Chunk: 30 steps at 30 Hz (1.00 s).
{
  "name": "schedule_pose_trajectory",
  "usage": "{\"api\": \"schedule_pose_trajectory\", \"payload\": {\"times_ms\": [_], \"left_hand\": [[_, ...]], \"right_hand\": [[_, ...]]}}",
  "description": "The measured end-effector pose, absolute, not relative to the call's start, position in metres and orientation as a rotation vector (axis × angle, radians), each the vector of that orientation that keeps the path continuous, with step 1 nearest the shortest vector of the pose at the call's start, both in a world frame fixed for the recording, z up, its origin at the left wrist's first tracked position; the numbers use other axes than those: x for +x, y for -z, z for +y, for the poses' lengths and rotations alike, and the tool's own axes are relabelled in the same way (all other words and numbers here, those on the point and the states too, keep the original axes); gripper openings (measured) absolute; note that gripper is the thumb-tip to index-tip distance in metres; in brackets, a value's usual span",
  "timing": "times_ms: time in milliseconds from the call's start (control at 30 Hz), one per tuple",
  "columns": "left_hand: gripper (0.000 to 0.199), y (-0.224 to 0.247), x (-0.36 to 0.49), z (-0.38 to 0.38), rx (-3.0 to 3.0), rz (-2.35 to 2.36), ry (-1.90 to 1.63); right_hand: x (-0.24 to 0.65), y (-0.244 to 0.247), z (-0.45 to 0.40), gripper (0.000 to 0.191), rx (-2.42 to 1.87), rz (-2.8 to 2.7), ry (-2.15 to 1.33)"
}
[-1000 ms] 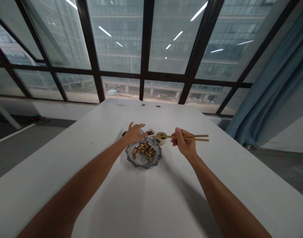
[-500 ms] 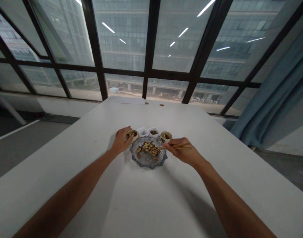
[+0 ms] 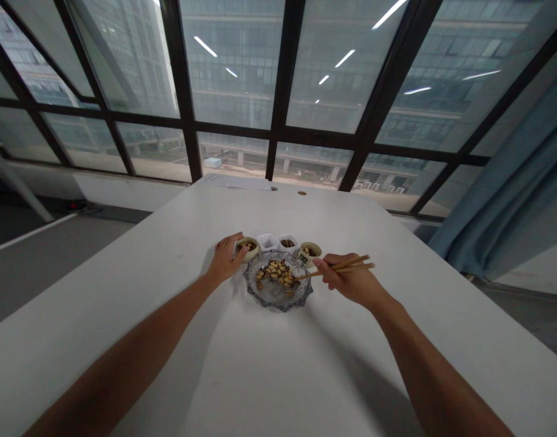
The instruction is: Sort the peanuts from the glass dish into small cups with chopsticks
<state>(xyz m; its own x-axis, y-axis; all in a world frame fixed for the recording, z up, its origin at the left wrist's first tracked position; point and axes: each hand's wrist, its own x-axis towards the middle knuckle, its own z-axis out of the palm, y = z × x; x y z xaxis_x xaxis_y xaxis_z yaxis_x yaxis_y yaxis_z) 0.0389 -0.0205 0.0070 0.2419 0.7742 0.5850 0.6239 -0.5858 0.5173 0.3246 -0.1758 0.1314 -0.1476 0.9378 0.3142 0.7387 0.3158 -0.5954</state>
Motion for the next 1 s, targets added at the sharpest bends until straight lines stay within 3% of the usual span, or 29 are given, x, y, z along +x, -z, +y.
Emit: {"api": "schedule_pose_trajectory", "payload": {"times_ms": [1000], "left_hand": [[0.041, -0.0001, 0.038, -0.0181, 2.334, 1.307, -1.292]], "right_hand": [[0.328, -0.1415, -0.1823, 0.047, -1.555, -1.929, -0.392]]}}
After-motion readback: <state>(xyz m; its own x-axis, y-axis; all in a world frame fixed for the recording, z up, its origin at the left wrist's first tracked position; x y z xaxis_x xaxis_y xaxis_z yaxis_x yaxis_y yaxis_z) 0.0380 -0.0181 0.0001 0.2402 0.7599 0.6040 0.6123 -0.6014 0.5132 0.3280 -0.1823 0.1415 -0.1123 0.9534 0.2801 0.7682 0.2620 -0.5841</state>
